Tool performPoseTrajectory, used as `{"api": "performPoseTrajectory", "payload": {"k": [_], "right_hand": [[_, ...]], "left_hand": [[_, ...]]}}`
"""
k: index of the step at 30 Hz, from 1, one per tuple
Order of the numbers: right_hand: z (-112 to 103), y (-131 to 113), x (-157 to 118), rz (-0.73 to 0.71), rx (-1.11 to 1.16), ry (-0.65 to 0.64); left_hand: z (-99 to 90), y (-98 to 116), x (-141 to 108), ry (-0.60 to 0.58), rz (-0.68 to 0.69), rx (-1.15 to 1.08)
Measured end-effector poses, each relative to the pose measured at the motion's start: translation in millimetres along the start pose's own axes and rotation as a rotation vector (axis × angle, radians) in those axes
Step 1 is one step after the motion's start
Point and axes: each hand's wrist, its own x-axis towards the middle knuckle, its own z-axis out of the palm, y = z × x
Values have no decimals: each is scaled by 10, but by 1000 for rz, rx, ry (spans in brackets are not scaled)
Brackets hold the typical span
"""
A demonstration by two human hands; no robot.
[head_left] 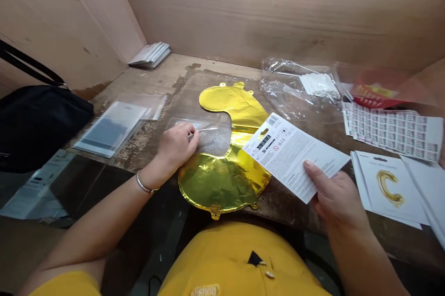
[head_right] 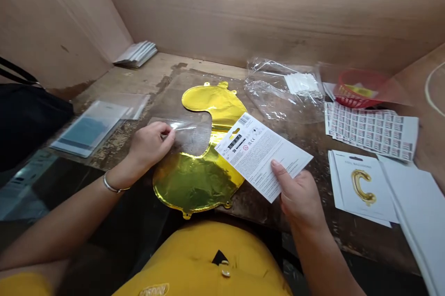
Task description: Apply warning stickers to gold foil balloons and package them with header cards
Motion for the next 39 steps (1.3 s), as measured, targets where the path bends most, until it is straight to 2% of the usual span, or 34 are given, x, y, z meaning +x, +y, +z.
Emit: {"api": "performPoseTrajectory", "payload": {"k": [3, 6, 8, 10, 12, 14, 15, 17, 19, 21, 25, 28, 34, 39], "right_hand": [[-96, 10, -29, 0, -7, 46], [-129, 86, -32, -44, -88, -41], [-188, 128, 12, -99, -164, -44], [-308, 125, 79, -190, -257, 68], [-452, 73, 120, -304, -370, 234], [-548, 1, 97, -355, -432, 314], [-561, -30, 62, -336, -435, 300], [-512, -62, -30, -249, -442, 174], [-401, -49, -104, -214, -520, 27], [-284, -13, -125, -282, -660, -24], [-136, 29, -73, -453, -932, 89], [-70, 39, -100, -518, -1062, 91], [-63, 109, -201, -544, -1092, -45], [-162, 61, -70, -538, -1205, 112]], "left_hand": [[-105, 102, 0, 50, -9, -46], [-198, 383, -95, 78, 27, -82], [-148, 569, -191, -42, 97, -110], [-45, 673, -266, -197, 159, -153], [57, 676, -285, -280, 214, -189], [133, 616, -248, -329, 325, -179], [164, 581, -219, -370, 396, -161], [223, 529, -170, -486, 508, -119], [280, 518, -157, -562, 535, -88], [331, 536, -180, -575, 513, -72], [384, 579, -247, -549, 469, -71], [393, 583, -267, -539, 457, -88], [400, 578, -272, -528, 440, -116], [412, 574, -279, -528, 444, -97]]}}
